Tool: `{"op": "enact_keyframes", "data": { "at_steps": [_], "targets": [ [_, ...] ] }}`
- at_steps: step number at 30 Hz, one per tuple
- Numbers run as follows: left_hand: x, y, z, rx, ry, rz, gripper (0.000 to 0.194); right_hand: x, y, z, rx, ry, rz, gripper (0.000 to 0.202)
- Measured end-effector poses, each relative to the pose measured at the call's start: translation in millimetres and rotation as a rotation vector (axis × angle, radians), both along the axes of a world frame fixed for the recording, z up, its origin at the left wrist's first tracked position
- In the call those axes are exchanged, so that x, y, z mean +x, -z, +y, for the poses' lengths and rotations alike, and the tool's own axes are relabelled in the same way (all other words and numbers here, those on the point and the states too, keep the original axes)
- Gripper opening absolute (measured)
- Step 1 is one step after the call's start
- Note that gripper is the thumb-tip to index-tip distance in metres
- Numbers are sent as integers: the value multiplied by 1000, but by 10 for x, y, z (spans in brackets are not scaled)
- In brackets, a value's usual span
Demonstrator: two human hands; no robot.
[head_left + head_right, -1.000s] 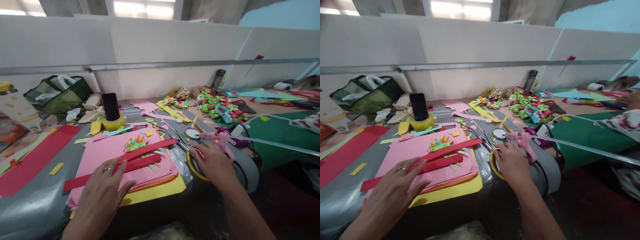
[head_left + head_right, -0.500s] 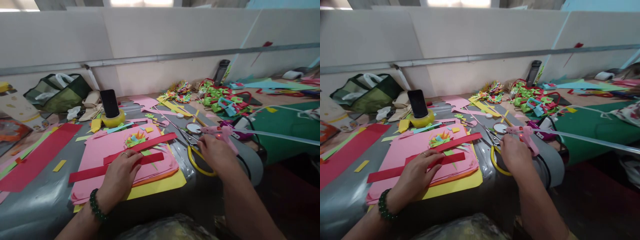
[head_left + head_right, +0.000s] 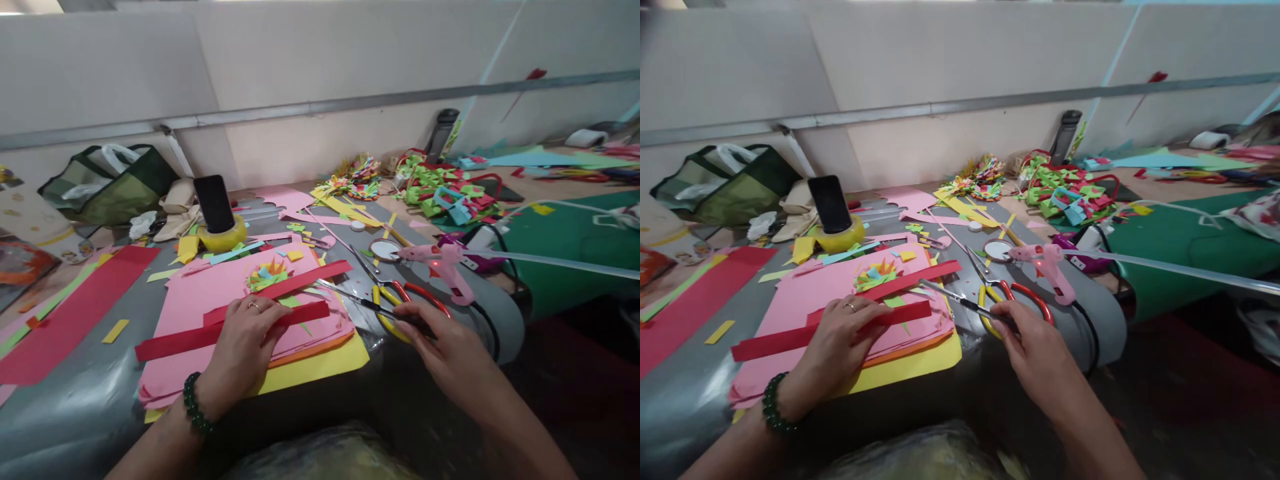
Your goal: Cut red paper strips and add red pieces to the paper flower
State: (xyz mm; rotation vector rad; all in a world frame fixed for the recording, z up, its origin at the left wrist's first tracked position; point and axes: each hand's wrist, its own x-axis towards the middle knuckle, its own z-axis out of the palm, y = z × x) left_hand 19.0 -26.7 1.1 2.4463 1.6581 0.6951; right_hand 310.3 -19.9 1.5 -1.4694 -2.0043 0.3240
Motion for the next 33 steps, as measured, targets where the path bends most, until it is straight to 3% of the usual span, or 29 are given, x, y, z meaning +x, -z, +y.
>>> {"op": "enact_keyframes", "data": {
  "at_steps": [4, 8, 14, 17, 22, 25, 33],
  "targets": [
    [-34, -48, -6, -33, 26, -82, 9, 1, 14, -10, -30, -56, 5, 17],
    [-78, -95, 0, -93, 31, -114, 11, -18, -29, -25, -58, -139, -15, 17],
    [-100, -26, 4, -136, 11, -78, 17, -11, -80, -38, -105, -203, -85, 19],
    [-77, 24, -25, -121, 27, -51, 31, -22, -97, -56, -140, -214, -105, 19],
    [-32, 40, -105, -270, 221, 204, 59, -98, -82, -76, -184, -244, -93, 21],
    [-13, 37, -126, -284, 218, 257, 73, -111, -59, -92, -198, -255, -91, 21],
    [10, 34, -118, -303, 200, 267, 83, -10, -53, -156, -168, -242, -84, 20]
  ]
}}
